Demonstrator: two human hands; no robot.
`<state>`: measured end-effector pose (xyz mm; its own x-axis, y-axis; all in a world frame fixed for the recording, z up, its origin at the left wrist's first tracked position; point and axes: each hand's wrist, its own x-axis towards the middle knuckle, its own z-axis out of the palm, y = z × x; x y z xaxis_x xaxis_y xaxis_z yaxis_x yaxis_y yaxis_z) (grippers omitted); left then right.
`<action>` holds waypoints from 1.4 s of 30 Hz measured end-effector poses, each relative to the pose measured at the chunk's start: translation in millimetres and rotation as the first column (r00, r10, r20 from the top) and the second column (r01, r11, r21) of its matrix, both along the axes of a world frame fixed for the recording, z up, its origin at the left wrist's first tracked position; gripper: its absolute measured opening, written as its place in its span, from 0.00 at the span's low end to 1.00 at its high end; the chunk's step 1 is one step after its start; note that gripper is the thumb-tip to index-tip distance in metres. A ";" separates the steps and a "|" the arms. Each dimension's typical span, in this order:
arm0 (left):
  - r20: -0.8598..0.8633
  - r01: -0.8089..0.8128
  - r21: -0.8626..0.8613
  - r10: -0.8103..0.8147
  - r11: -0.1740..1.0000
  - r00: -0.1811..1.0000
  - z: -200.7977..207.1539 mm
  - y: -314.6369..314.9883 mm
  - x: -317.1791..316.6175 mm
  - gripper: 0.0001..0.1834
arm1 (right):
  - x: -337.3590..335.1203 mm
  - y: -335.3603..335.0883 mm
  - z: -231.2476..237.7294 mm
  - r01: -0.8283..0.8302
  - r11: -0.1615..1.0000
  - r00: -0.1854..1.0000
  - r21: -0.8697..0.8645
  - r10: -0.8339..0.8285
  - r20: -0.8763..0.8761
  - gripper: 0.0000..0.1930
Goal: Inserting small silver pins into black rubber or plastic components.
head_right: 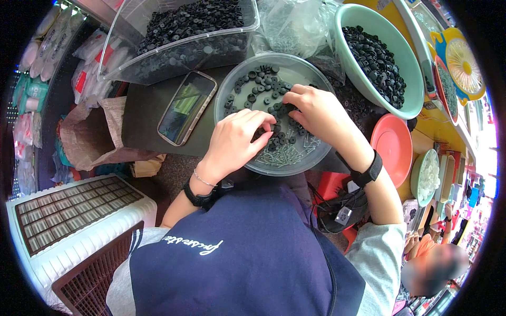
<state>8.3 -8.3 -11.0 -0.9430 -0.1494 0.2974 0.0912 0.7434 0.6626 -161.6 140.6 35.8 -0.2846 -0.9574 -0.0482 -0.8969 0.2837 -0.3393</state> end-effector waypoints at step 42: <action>-0.018 0.087 0.533 -0.092 0.842 0.996 14.6 1.3 0.3 0.13 | 62.3 26.5 -12.2 0.459 0.822 0.780 -0.336 -0.191 0.596 0.11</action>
<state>8.5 -7.0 3.6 -0.9620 -0.1975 0.1887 0.1329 0.2652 0.9550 -99.3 167.2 23.6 -0.6408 -0.7587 0.1172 -0.4244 0.2229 -0.8776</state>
